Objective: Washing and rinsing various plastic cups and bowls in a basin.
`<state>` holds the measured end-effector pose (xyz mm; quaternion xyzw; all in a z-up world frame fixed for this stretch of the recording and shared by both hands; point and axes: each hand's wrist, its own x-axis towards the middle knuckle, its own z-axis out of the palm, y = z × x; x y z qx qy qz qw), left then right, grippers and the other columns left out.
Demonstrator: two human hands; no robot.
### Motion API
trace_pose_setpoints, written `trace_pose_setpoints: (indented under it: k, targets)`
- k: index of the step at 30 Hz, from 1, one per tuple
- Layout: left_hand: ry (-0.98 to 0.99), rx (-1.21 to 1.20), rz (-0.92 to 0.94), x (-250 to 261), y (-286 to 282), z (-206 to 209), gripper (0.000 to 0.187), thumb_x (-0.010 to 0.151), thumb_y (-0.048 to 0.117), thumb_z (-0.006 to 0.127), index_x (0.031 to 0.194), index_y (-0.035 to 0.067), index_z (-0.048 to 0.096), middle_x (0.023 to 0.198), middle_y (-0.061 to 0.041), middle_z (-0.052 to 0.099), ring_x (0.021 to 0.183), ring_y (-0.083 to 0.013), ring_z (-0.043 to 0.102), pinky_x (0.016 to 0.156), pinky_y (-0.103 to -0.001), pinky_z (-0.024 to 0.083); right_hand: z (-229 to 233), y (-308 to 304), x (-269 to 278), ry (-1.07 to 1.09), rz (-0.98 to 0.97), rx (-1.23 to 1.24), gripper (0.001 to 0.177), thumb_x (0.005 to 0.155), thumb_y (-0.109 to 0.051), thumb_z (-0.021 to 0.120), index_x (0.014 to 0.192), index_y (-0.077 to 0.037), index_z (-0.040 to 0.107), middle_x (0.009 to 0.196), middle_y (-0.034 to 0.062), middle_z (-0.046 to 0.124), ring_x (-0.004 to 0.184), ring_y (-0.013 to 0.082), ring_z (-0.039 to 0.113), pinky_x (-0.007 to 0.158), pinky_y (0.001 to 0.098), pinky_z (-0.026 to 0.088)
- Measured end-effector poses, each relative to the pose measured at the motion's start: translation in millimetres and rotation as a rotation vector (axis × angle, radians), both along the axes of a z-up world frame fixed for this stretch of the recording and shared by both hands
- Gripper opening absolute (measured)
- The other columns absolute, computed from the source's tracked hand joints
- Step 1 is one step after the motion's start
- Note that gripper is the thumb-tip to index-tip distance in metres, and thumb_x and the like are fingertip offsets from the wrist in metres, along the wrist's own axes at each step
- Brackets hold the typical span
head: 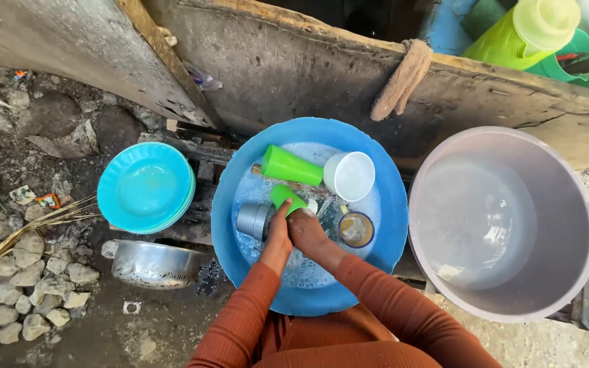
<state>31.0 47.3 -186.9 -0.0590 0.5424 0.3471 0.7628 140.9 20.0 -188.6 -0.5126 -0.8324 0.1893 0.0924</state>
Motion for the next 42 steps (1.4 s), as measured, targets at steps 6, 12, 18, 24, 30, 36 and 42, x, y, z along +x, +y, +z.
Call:
trace_pose_setpoints:
  k: [6,12,18,24,30,36,42]
  targets:
    - [-0.013,0.019,0.02,2.8,3.3,2.1,0.063,0.079,0.051,0.077,0.129,0.014,0.065,0.126,-0.006,0.07,0.114,-0.0221,0.065,0.102,-0.04,0.048,-0.6,27.7,3.0,0.053,0.102,-0.078,0.021,0.078,-0.015,0.065,0.09,0.001,0.072,0.088,0.0228,0.071,0.084,0.0398,0.068,0.073,0.0499,0.054]
    - [-0.245,0.104,0.144,6.0,3.3,-19.8,0.063,0.082,0.056,0.074,0.123,0.009,0.068,0.115,-0.011,0.073,0.102,-0.0285,0.07,0.094,-0.044,0.054,-107.4,22.9,-5.6,0.553,-0.442,-0.382,0.022,0.09,-0.012,0.056,0.098,0.002,0.07,0.091,0.0236,0.074,0.081,0.0352,0.072,0.07,0.0489,0.056]
    - [-0.615,0.055,0.015,-25.4,12.3,36.3,0.055,0.071,0.05,0.075,0.107,0.008,0.07,0.102,-0.016,0.074,0.092,-0.0373,0.07,0.09,-0.053,0.056,-77.5,27.8,-13.9,0.336,-0.052,-0.101,0.022,0.085,-0.011,0.057,0.102,-0.002,0.068,0.097,0.0233,0.072,0.09,0.04,0.07,0.076,0.0493,0.057]
    - [-0.04,0.1,0.036,-5.0,14.0,-50.6,0.046,0.081,0.035,0.081,0.119,0.012,0.07,0.114,-0.006,0.074,0.105,-0.0242,0.069,0.099,-0.041,0.051,-25.1,21.6,-5.0,-0.12,0.242,-0.258,0.02,0.086,-0.014,0.059,0.099,-0.008,0.073,0.099,0.0181,0.073,0.091,0.0348,0.072,0.077,0.0465,0.057]
    - [-0.118,0.118,0.069,-1.0,35.1,-98.7,0.036,0.086,0.037,0.083,0.109,0.013,0.069,0.102,-0.008,0.069,0.089,-0.0251,0.066,0.087,-0.042,0.054,-184.1,27.5,-1.1,0.619,-0.057,-0.209,0.01,0.081,-0.013,0.071,0.083,-0.004,0.069,0.085,0.0227,0.069,0.079,0.0383,0.067,0.067,0.0484,0.052]
    - [-0.229,-0.074,-0.133,-6.7,35.6,-24.2,0.037,0.076,0.044,0.076,0.098,0.015,0.068,0.093,-0.012,0.071,0.082,-0.0302,0.069,0.08,-0.048,0.057,-127.7,19.9,-0.5,0.174,0.023,0.042,0.013,0.082,-0.013,0.068,0.093,-0.005,0.067,0.089,0.0184,0.069,0.083,0.0358,0.068,0.073,0.0474,0.054]
    - [0.149,0.168,-0.102,24.3,12.1,-57.3,0.044,0.08,0.041,0.082,0.108,0.008,0.073,0.1,-0.008,0.074,0.089,-0.0229,0.069,0.084,-0.039,0.054,-66.5,17.5,25.6,-0.159,0.238,0.029,0.027,0.081,-0.02,0.063,0.106,-0.012,0.07,0.105,0.0145,0.073,0.093,0.0324,0.072,0.077,0.0445,0.057]
